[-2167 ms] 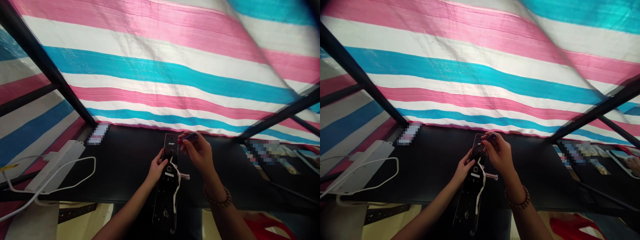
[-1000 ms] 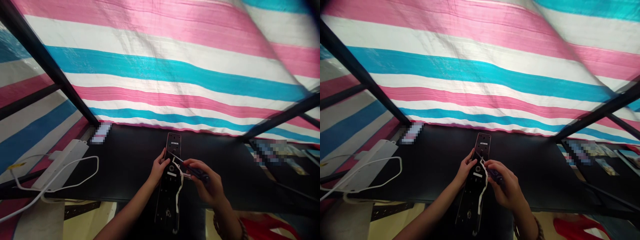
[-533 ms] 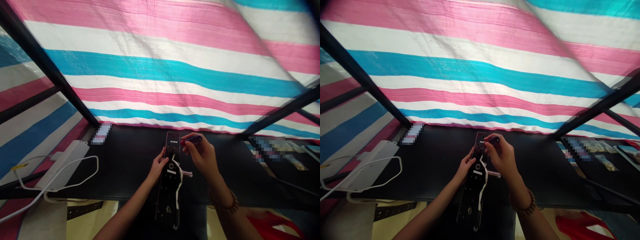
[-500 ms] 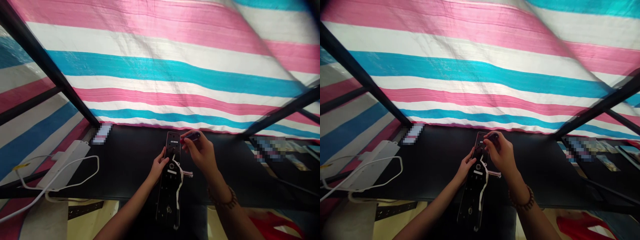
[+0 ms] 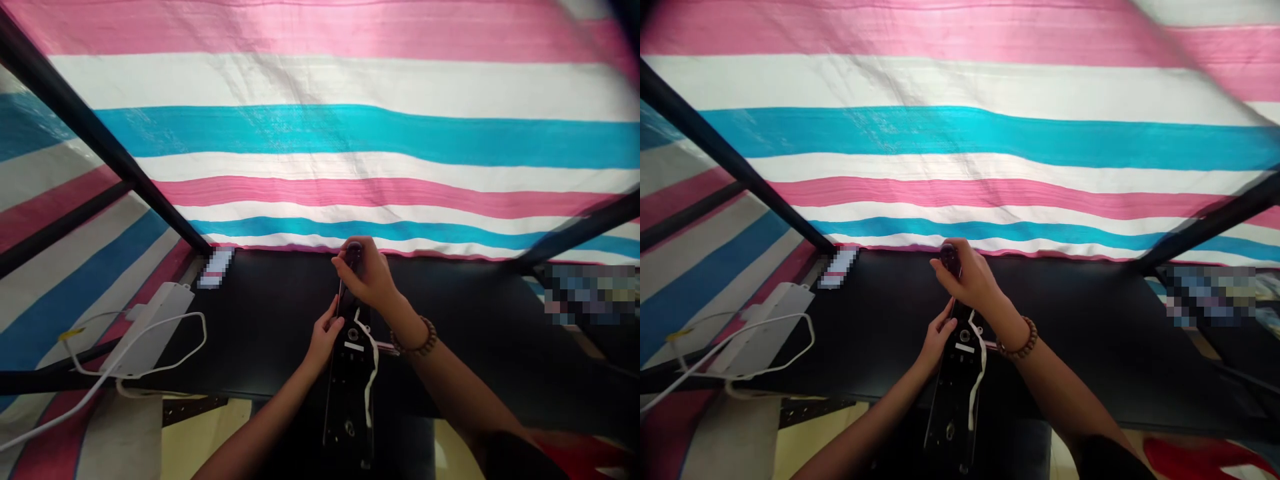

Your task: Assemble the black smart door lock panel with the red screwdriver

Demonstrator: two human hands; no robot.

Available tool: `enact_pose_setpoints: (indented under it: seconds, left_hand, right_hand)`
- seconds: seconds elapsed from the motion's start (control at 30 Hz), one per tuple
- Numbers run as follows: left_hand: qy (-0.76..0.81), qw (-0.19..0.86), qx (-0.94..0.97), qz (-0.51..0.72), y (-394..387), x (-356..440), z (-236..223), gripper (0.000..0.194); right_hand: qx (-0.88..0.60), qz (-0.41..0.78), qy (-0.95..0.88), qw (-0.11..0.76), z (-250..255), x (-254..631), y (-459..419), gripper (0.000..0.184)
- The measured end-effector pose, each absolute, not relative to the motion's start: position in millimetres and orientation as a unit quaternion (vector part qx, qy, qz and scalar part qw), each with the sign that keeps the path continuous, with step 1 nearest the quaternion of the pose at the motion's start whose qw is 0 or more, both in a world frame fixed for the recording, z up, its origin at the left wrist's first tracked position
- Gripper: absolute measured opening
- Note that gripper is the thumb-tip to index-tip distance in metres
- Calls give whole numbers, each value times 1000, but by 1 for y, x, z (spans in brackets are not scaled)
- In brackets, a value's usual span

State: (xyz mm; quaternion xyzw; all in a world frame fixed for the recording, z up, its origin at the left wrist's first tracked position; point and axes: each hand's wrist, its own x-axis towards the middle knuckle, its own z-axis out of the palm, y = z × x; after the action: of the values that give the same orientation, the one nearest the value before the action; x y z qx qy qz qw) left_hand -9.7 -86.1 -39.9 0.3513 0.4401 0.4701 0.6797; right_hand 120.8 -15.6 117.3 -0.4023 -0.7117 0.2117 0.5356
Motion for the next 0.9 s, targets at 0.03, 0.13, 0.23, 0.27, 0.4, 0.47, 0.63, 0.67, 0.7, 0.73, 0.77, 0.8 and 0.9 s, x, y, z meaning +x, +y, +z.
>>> enact_pose_setpoints:
  seconds: [0.03,0.13,0.23,0.27,0.4,0.47,0.63,0.67,0.7,0.73,0.77,0.8,0.9]
  left_hand:
    - [453,671,353,469,-87,-10,-41,78]
    - [485,648,354,469,-89,-9,-41,74]
    - [491,638,353,478,-91,-9,-40,73]
    - [490,638,353,478,-92,-9,-38,74]
    - [482,650,346,473,-93,-8,-34,75]
    - [477,657,337,477,-93,-8,-33,77]
    - [478,659,326,481,-92,-7,-36,78]
    - [477,659,328,480,-92,-7,-37,78]
    - [476,659,331,479,-92,-7,-37,77]
    - [475,659,334,478,-92,-7,-37,77]
    - [474,658,337,478,-92,-7,-37,77]
    - [474,654,340,481,-92,-6,-37,77]
    - [474,646,345,489,-92,-6,-34,76]
  right_hand:
    - [-380,250,-697,554,114,116,-13,25]
    - [-335,355,-652,580,110,105,-5,24]
    - [-312,404,-643,571,113,105,-3,35]
    - [-295,425,-639,569,115,107,-4,39]
    - [-253,502,-609,560,120,119,-7,41]
    - [-250,509,-617,545,122,123,-7,31]
    - [-227,561,-616,505,127,123,-5,36]
    - [-229,564,-617,498,128,122,-6,37]
    - [-230,560,-626,492,129,123,-7,36]
    - [-230,549,-638,487,130,123,-9,34]
    - [-226,539,-649,487,131,124,-10,33]
    - [-217,532,-655,490,131,126,-11,32]
    - [-184,540,-637,518,129,131,-7,34]
